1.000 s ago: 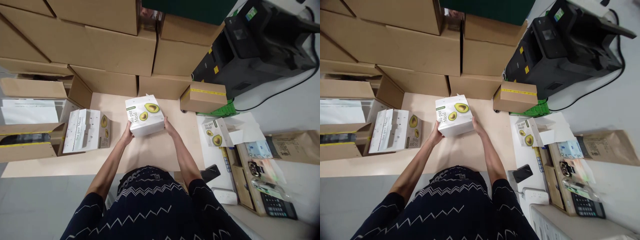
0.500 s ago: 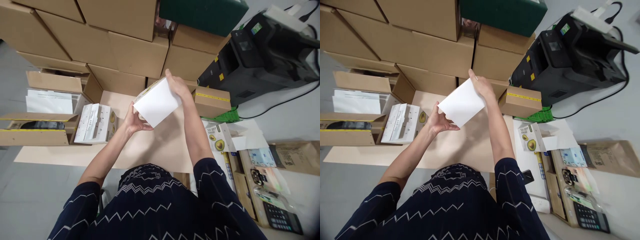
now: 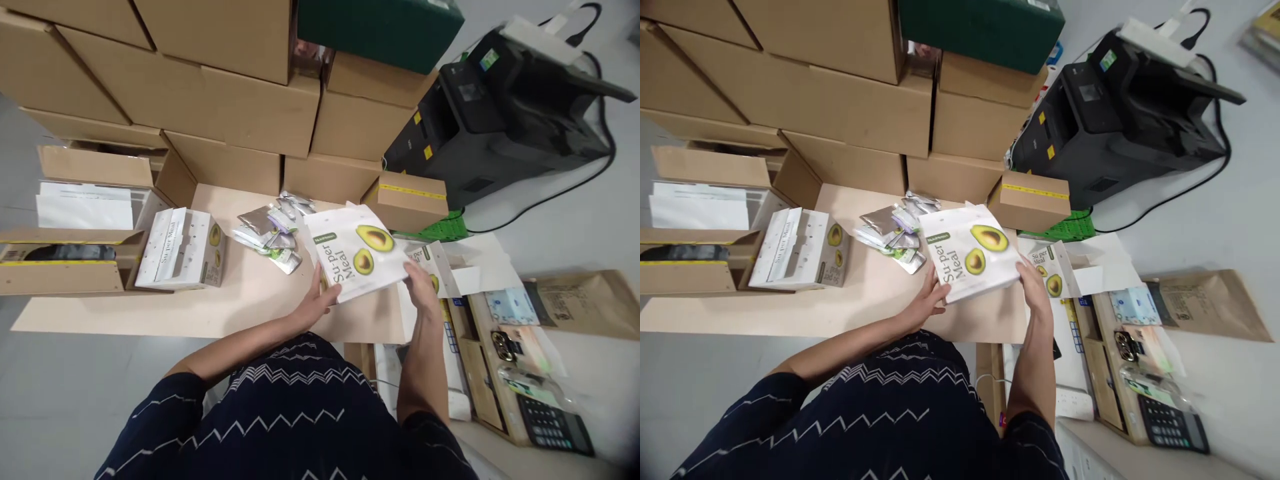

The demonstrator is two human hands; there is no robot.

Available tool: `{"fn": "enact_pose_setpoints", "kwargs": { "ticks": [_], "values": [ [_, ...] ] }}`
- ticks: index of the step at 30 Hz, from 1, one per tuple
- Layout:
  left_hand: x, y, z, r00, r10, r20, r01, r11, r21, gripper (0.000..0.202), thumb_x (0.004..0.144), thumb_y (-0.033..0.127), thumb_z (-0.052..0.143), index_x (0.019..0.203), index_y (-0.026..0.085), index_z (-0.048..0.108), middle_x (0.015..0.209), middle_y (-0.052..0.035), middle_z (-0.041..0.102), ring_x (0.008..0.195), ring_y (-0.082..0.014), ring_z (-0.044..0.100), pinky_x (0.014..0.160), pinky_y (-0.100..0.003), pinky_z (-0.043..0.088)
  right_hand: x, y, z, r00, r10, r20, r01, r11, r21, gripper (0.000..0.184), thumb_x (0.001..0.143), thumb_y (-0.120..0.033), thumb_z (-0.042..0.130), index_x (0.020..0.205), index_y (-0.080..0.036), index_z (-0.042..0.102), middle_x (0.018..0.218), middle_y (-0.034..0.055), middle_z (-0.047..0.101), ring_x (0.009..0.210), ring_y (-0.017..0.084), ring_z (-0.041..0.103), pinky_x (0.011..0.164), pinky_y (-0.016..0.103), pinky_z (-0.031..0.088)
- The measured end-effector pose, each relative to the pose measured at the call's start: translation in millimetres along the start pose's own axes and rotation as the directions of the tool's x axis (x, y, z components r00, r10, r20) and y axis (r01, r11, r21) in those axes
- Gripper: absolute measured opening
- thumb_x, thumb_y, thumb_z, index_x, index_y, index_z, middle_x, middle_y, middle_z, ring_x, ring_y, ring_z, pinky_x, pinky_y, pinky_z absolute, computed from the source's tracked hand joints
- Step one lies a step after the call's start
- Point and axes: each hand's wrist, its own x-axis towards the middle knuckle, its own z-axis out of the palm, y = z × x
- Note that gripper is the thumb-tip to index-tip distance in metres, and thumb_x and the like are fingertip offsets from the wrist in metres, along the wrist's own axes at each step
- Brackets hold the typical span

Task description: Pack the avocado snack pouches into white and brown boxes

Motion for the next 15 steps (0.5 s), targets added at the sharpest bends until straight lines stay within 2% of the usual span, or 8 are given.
{"fn": "enact_pose_setpoints", "kwargs": {
  "ticks": [3, 5, 6, 9, 11, 13, 15],
  "values": [
    [24.4, -37.0, 1.9, 0.969, 0.239, 0.057, -0.245, 0.936, 0.253, 0.106, 0.083, 0.057, 0.067, 0.16, 0.035, -0.002, 0.169, -0.0066, 0.007, 0.153, -0.0375, 0.015, 0.118, -0.055, 0.032, -29.3, 54.3, -23.9, 0.986, 0.147, 0.077, -0.16, 0.966, 0.203, 0.061, 0.078, -0.048, 0.068, 0.135, -0.028, 0.058, 0.138, 0.0087, 0.062, 0.124, 0.025, 0.061, 0.105, 0.041, 0.049],
    [50.5, -57.2, -1.8, 0.944, 0.28, 0.177, -0.328, 0.864, 0.382, 0.102, 0.084, 0.057, 0.065, 0.16, 0.031, 0.003, 0.169, -0.0061, -0.004, 0.155, -0.0353, -0.001, 0.12, -0.054, 0.029, -35.6, 82.6, -31.2, 0.985, 0.155, 0.073, -0.168, 0.961, 0.222, 0.069, 0.072, -0.043, 0.072, 0.137, -0.029, 0.055, 0.137, 0.0089, 0.062, 0.125, 0.025, 0.06, 0.106, 0.042, 0.048],
    [66.0, -64.4, -3.3, 0.929, 0.281, 0.242, -0.362, 0.83, 0.425, 0.099, 0.086, 0.057, 0.063, 0.16, 0.03, 0.003, 0.169, -0.0062, -0.007, 0.155, -0.0336, -0.004, 0.121, -0.053, 0.028, -33.9, 95.1, -31.9, 0.989, 0.144, 0.041, -0.149, 0.964, 0.218, 0.071, 0.069, -0.041, 0.073, 0.137, -0.028, 0.055, 0.137, 0.0093, 0.062, 0.126, 0.024, 0.059, 0.106, 0.043, 0.048],
    [115.3, -73.8, -1.1, 0.892, 0.287, 0.349, -0.44, 0.724, 0.53, 0.089, 0.088, 0.052, 0.06, 0.16, 0.024, 0.015, 0.169, -0.0103, 0.001, 0.156, -0.0317, 0.0, 0.124, -0.052, 0.019, -13.0, 127.1, -22.8, 0.978, 0.124, -0.169, -0.092, 0.978, 0.19, 0.07, 0.064, -0.038, 0.07, 0.131, -0.024, 0.054, 0.136, 0.0118, 0.062, 0.124, 0.023, 0.06, 0.106, 0.043, 0.047],
    [141.0, -73.9, 3.3, 0.918, 0.226, 0.326, -0.383, 0.721, 0.578, 0.079, 0.087, 0.047, 0.061, 0.156, 0.024, 0.031, 0.168, -0.0115, 0.009, 0.155, -0.0339, 0.01, 0.123, -0.053, 0.022, 6.5, 142.4, -10.0, 0.927, 0.172, -0.334, -0.143, 0.984, 0.111, 0.061, 0.064, -0.036, 0.065, 0.122, -0.02, 0.055, 0.133, 0.0138, 0.062, 0.121, 0.022, 0.061, 0.105, 0.041, 0.048],
    [151.1, -74.2, 2.4, 0.944, 0.206, 0.258, -0.323, 0.738, 0.592, 0.073, 0.084, 0.044, 0.065, 0.15, 0.025, 0.041, 0.166, -0.0119, 0.02, 0.152, -0.0362, 0.02, 0.121, -0.054, 0.027, 20.7, 151.1, 5.0, 0.856, 0.254, -0.451, -0.293, 0.956, -0.019, 0.049, 0.066, -0.036, 0.06, 0.112, -0.019, 0.056, 0.128, 0.0147, 0.064, 0.117, 0.022, 0.062, 0.101, 0.04, 0.05],
    [139.2, -77.8, -10.9, 0.954, 0.238, 0.183, -0.3, 0.75, 0.589, 0.071, 0.084, 0.044, 0.064, 0.148, 0.026, 0.043, 0.162, -0.0114, 0.03, 0.151, -0.0338, 0.025, 0.12, -0.053, 0.029, 23.3, 152.9, 20.4, 0.804, 0.316, -0.504, -0.431, 0.893, -0.128, 0.033, 0.072, -0.039, 0.056, 0.1, -0.021, 0.056, 0.116, 0.0157, 0.067, 0.113, 0.025, 0.064, 0.097, 0.042, 0.053]
  ]
}}
